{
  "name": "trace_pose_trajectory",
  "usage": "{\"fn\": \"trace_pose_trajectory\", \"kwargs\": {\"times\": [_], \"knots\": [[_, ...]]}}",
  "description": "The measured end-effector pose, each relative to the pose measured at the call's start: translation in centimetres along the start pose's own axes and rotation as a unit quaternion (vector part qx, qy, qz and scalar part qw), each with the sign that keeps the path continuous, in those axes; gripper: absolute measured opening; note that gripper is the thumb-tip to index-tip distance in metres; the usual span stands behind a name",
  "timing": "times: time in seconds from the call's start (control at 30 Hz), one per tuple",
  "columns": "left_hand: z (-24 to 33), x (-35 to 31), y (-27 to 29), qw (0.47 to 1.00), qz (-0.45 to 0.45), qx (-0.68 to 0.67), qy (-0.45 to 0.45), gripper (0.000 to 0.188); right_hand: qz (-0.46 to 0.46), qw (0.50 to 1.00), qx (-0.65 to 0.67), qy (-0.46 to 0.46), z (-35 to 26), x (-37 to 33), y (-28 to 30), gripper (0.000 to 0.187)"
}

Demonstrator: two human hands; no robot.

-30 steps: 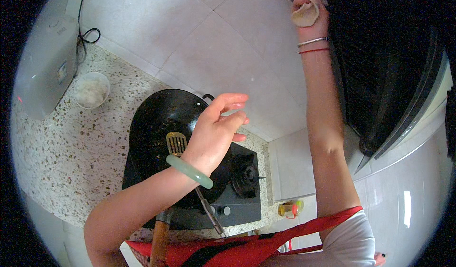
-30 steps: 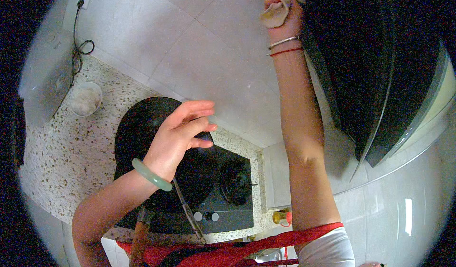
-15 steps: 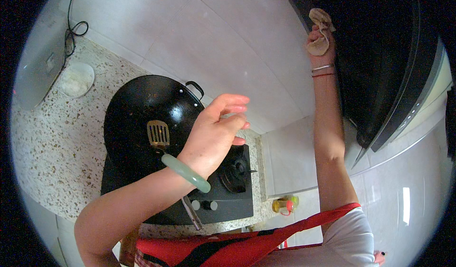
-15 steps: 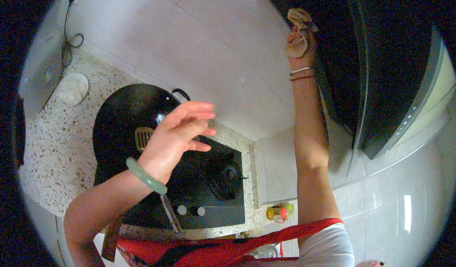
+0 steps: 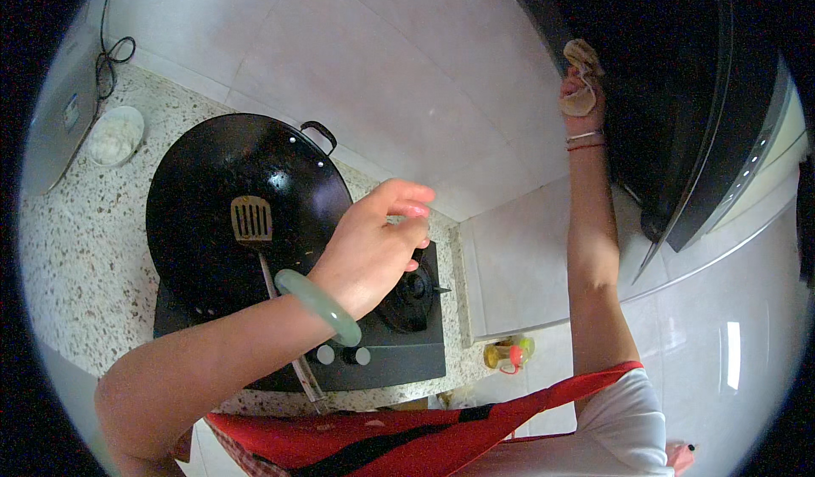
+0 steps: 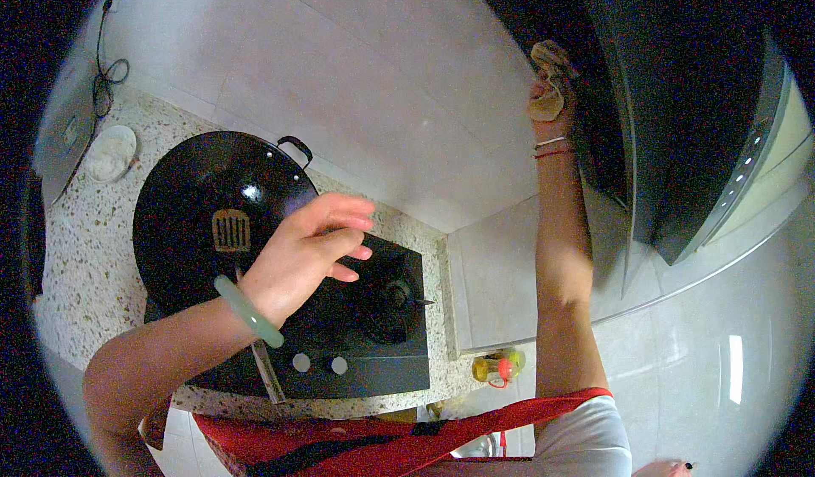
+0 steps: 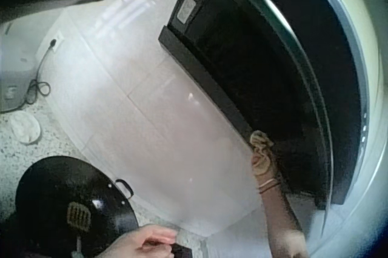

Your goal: The person cleans a kitchen knife and a wooden cutting board at the sink using a cloth. They then wipe the range hood above the stove with the same cloth, repeatedly rinsing and wringing the cloth between cleaning actions.

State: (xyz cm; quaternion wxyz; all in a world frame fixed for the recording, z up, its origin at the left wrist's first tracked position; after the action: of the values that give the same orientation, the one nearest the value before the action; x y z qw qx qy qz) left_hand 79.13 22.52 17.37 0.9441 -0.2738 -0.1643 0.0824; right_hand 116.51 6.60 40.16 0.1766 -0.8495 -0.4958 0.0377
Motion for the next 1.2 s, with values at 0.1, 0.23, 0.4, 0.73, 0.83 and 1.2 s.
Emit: {"fn": "trace_pose_trajectory", "kwargs": {"times": [0.1,0.23,0.4,0.73,0.83,1.2], "knots": [[-0.8,0.9,-1.9,0.999,0.005,-0.033,0.002,0.037,0.01,0.999,-0.031,0.029,-1.2,-1.2,2.2,0.038],[-2.4,2.5,-4.5,0.999,0.008,-0.043,-0.003,0.039,-0.068,0.997,-0.008,-0.038,-2.2,-2.6,3.9,0.038],[-4.6,3.7,-7.7,0.999,-0.032,0.006,-0.02,0.037,0.022,1.0,0.003,0.019,-3.3,-4.7,6.7,0.035],[-8.0,3.4,-11.3,0.999,-0.034,-0.02,0.011,0.037,0.035,0.999,0.008,0.005,-7.6,-10.8,14.7,0.037],[-8.6,3.3,-12.3,0.999,-0.033,-0.036,0.022,0.037,0.063,0.997,-0.004,0.055,-8.6,-12.1,17.2,0.038],[-10.4,2.8,-13.9,0.997,-0.017,-0.042,0.056,0.035,0.106,0.993,-0.032,0.05,-11.7,-17.5,24.3,0.043]]}}
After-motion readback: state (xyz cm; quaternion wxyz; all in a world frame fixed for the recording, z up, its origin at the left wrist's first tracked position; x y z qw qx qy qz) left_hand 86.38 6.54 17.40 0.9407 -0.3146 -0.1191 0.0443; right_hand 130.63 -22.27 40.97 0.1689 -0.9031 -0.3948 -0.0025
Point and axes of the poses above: each hand's wrist, its own x-axis towards the middle knuckle, its own y-axis out of the back of the hand, z = x × y, the point moved 1 cm from there along x, towards the middle knuckle, and after that the axes turned 15 degrees about -y, right-handed, at the moved point
